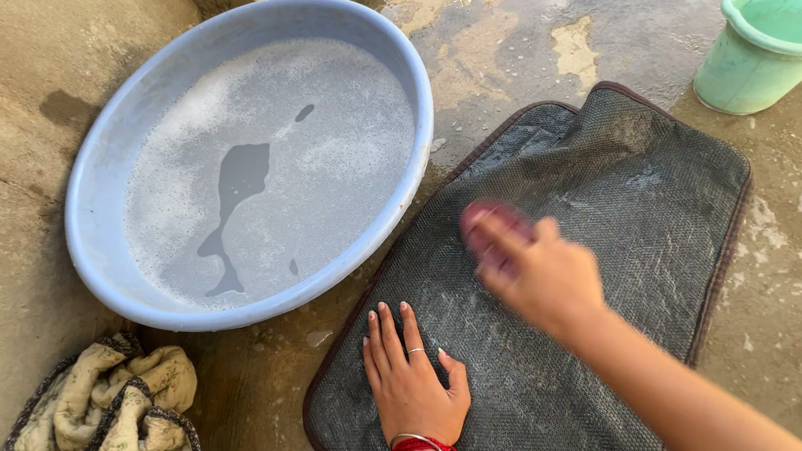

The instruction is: The person scrubs a black mat by hand using a brush, applying water from a basin and lathering soap across the surface.

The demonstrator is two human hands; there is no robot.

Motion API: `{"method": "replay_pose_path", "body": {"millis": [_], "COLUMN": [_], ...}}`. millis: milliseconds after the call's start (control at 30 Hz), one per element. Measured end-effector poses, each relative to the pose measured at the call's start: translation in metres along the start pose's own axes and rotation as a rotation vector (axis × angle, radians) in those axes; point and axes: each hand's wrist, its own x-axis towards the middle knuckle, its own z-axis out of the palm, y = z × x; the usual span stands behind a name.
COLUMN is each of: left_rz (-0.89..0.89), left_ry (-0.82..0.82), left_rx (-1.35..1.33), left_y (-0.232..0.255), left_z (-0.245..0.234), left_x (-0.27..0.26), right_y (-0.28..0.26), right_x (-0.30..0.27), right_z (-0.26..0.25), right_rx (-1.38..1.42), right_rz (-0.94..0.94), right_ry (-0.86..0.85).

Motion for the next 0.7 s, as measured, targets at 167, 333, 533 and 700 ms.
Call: {"method": "replay_pose_path", "body": {"millis": [167, 333, 533, 700], "left_rz": [-0.001, 0.005, -0.004, 0.006], "left_ry": [0.001, 0.018, -0.019, 0.027], "left_rx": [-0.013, -0.011, -0.023, -0.048], "left_y": [0.000, 0.002, 0.000, 0.001], "left_z": [-0.002, -0.001, -0.001, 0.000], "left_x": [0.000, 0.000, 0.000, -0.001], "right_y": [-0.019, 0.014, -0.043, -0.029], "right_x": [-0.018, 0.041, 0.000, 0.023], "right_z": [-0.008, -0.033, -0.003, -0.012], "right_rx": [0.050, -0.140, 0.009, -0.042], "right_rz": [-0.435, -0.030, -0.347, -0.344], "right_ry": [-0.168, -0.137, -0.018, -0.193]}}
